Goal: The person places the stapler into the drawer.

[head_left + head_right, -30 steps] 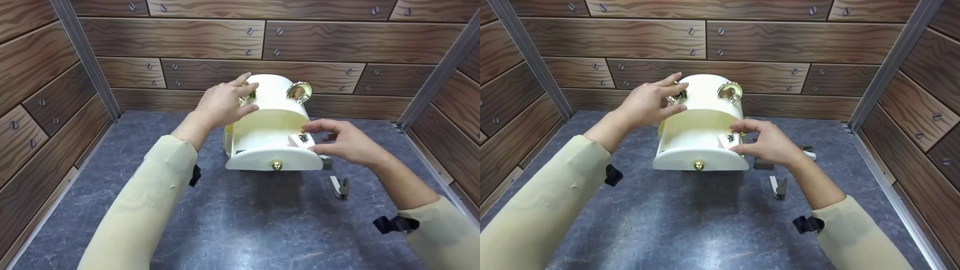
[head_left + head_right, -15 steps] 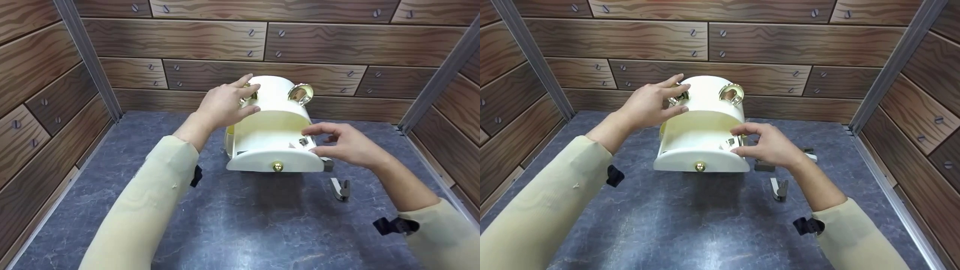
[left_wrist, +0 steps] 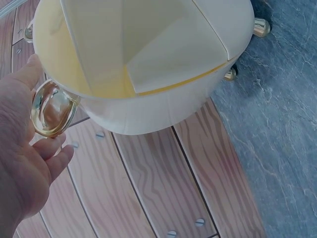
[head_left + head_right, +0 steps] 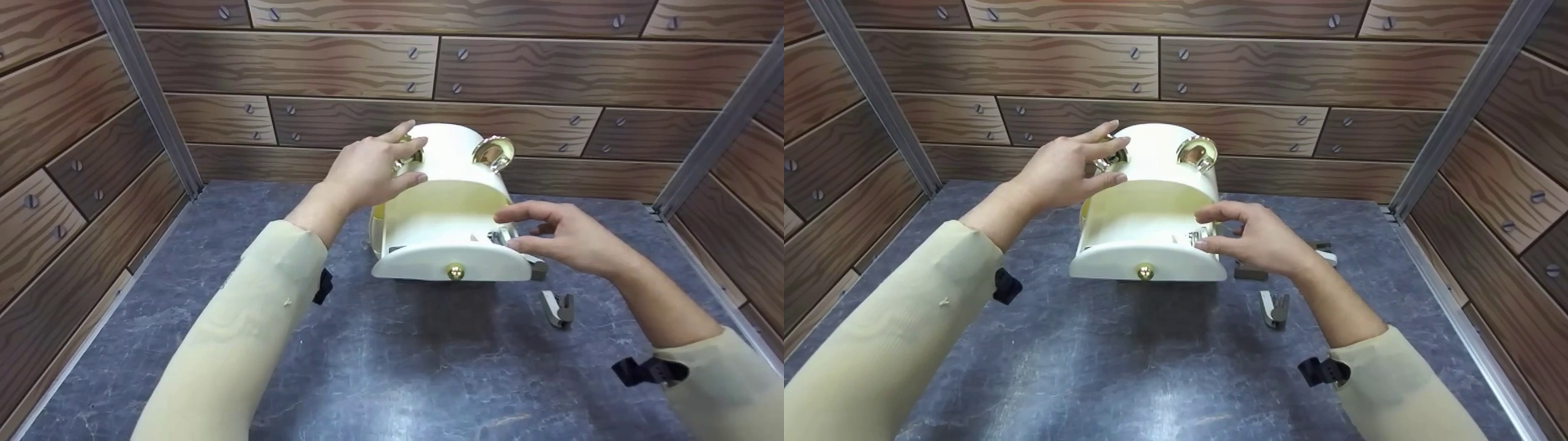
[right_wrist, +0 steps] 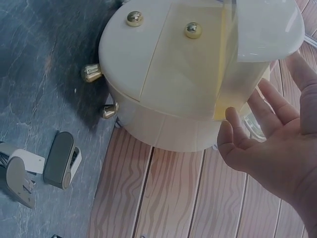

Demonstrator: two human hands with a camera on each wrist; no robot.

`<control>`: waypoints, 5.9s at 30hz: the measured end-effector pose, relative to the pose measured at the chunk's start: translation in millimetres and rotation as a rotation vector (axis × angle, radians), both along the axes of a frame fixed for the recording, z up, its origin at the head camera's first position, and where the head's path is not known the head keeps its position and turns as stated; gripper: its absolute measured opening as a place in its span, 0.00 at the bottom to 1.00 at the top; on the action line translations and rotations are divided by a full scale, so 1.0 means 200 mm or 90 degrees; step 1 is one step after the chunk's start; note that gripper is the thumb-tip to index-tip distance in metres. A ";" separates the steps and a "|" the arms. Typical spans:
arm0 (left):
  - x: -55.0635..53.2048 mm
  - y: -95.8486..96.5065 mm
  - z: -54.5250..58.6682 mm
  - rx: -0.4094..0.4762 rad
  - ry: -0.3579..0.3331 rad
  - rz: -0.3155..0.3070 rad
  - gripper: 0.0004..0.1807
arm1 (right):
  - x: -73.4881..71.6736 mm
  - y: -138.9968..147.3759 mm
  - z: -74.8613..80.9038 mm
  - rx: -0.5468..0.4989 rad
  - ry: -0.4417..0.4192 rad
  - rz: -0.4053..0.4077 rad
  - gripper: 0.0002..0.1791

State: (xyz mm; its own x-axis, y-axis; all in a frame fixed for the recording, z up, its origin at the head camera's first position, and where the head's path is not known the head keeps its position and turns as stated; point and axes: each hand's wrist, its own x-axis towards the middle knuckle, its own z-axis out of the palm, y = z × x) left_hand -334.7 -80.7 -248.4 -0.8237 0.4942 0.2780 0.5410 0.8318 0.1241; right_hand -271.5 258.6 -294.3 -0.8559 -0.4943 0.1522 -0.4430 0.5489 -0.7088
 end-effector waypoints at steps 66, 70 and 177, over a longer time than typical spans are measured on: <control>-0.02 0.03 -0.02 -0.009 -0.002 -0.004 0.37 | -0.34 1.09 -0.77 0.017 -0.146 -0.261 0.53; -0.02 0.03 -0.02 -0.009 -0.003 -0.003 0.37 | -0.35 1.08 -0.77 0.014 -0.142 -0.250 0.52; -0.01 0.01 0.00 0.005 0.006 0.009 0.37 | -0.07 -0.20 0.01 0.040 0.103 0.010 0.21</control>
